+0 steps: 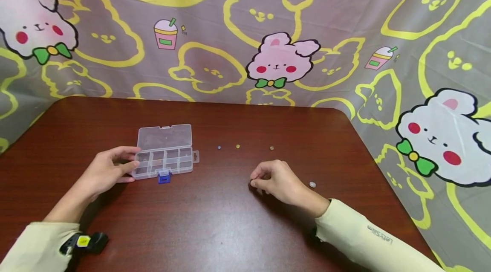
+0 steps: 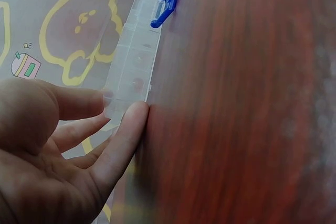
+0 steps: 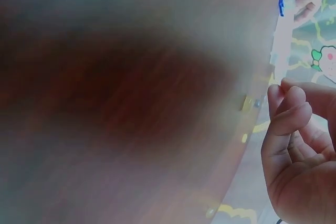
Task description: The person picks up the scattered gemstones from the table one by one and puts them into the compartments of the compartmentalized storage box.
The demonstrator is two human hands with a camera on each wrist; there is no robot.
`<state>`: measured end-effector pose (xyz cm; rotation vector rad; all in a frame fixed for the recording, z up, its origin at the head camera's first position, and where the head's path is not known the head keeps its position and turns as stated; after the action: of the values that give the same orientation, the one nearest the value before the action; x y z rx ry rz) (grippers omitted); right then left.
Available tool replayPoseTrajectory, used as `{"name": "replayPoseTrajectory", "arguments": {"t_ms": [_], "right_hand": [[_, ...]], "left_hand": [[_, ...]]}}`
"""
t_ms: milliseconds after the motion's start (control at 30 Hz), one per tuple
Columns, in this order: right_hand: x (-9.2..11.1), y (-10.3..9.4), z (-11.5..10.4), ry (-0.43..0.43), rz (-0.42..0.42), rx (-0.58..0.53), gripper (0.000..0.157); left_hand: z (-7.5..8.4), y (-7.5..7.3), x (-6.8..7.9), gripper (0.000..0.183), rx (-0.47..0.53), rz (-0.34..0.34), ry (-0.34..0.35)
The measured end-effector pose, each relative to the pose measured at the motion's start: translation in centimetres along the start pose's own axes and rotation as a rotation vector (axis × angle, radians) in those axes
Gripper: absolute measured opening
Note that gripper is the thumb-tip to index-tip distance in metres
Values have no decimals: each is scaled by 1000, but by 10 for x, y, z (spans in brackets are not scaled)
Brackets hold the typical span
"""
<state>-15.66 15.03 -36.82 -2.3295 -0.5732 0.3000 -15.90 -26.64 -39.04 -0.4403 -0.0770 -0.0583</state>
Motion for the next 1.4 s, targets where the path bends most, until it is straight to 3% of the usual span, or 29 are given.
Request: {"name": "replayPoseTrajectory", "arguments": {"t_ms": [533,1400], "right_hand": [[-37,19,-23,-17,9,-66,5],[-90,41,-46,37,29,-151,4]], "left_hand": [[2,-1,2,45,-3,4,-14],[3,-1,3,46,6,-2,-12]]}}
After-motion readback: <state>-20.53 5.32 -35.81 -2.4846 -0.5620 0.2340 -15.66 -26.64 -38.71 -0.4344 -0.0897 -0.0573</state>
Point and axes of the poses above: each hand's wrist, its own x-axis away from the middle knuckle, its own y-axis out of the palm, z = x × y, the point moved 2 cm from there along -x, towards the middle knuckle, and after that the axes turned 4 degrees about x, right-handed, at the moved point
